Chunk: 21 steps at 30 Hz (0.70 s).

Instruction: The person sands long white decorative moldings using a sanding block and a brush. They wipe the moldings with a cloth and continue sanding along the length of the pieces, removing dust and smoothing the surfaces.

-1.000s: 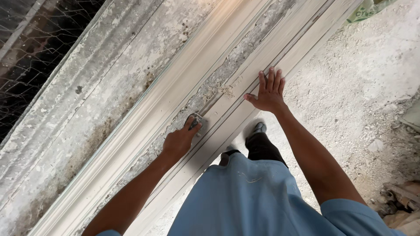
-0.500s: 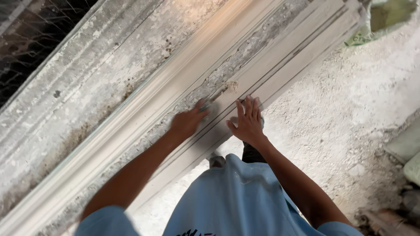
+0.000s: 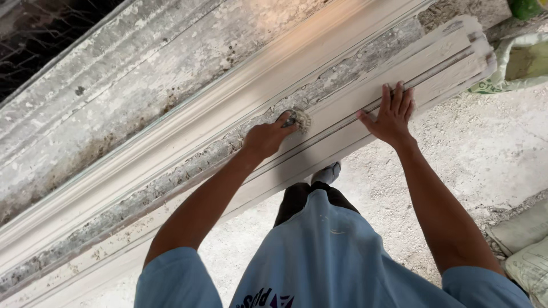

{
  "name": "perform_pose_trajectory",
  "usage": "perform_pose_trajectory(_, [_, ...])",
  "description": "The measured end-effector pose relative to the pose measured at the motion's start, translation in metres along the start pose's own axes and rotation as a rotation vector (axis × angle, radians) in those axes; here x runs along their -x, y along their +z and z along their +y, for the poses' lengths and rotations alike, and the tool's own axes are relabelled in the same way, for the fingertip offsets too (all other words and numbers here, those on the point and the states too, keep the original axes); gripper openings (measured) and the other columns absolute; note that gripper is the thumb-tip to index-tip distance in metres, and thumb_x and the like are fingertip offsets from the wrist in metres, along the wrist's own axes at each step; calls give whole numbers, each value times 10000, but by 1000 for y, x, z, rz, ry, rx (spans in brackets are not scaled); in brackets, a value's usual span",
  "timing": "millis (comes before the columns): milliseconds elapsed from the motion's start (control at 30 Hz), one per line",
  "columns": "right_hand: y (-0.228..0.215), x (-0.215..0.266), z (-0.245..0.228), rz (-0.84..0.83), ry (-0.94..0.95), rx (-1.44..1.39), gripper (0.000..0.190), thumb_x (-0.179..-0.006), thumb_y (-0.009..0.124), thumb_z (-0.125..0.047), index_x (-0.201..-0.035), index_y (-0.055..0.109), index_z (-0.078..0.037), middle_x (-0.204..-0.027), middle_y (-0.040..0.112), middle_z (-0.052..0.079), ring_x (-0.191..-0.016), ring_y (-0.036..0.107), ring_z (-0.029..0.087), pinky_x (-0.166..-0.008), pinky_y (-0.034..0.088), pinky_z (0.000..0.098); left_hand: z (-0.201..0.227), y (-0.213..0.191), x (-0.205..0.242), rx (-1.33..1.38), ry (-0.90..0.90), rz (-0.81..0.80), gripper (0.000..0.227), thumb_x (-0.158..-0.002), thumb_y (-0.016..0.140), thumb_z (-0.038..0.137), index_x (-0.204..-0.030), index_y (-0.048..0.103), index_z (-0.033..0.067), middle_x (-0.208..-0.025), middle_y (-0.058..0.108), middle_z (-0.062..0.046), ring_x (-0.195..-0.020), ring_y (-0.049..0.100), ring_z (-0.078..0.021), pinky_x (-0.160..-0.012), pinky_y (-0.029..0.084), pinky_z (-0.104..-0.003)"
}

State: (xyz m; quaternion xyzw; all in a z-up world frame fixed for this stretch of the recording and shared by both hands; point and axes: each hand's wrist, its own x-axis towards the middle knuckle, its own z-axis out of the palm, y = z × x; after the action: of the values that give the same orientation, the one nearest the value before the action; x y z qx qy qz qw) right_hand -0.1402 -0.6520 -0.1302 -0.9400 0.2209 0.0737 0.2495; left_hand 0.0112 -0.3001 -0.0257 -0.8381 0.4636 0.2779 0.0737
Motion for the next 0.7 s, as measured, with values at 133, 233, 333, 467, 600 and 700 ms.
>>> perform_pose_trajectory(133, [-2, 6, -2, -24, 43, -42, 1243, -812, 457, -880, -1674, 37, -90, -1703, -130, 289, -1540, -228, 503, -1209, -89, 708, -11, 0, 30, 78, 25, 96, 599, -989, 561, 122, -1455, 487, 490, -1668, 279, 81, -738, 696, -183, -511, 580, -322])
perform_pose_trajectory(233, [-2, 5, -6, -27, 36, -42, 1232, -841, 459, -866, -1669, 31, -59, -1692, -145, 306, -1530, -237, 515, -1195, -97, 718, -37, 10, 102, 42, -123, -157, 679, -986, 494, 34, -1478, 424, 496, -1720, 180, 102, -599, 672, -162, -459, 550, -308])
perform_pose_trajectory(333, [0, 2, -6, -5, 25, -34, 1200, -880, 459, -839, -1674, 27, -50, -1703, -139, 311, -1535, -236, 523, -1197, -100, 727, -55, 22, 137, 9, -130, -142, 678, -997, 498, 61, -1501, 406, 506, -1696, 201, 61, -553, 641, -136, -402, 507, -266])
perform_pose_trajectory(467, [2, 6, -1, 7, 18, -34, 1175, -900, 465, -815, -1678, 24, -53, -1707, -132, 309, -1531, -235, 528, -1196, -103, 727, -36, 32, 66, 45, 6, 32, 687, -945, 532, 19, -1473, 479, 457, -1690, 252, 18, -559, 642, -136, -369, 502, -263])
perform_pose_trajectory(600, [4, 5, -5, -7, 50, -11, 1163, -891, 480, -808, -1672, 25, -75, -1711, -134, 281, -1534, -237, 496, -1207, -102, 697, 32, 10, -70, 156, 135, 196, 560, -944, 526, 74, -1435, 565, 339, -1651, 343, -79, -772, 736, -298, -617, 609, -460])
perform_pose_trajectory(700, [-2, -1, -7, -31, 55, 9, 1154, -885, 492, -796, -1660, 20, -83, -1694, -153, 272, -1517, -261, 472, -1201, -112, 665, 54, -11, -104, 95, 177, 289, 572, -904, 565, 57, -1403, 594, 335, -1622, 357, -110, -814, 734, -283, -602, 602, -456])
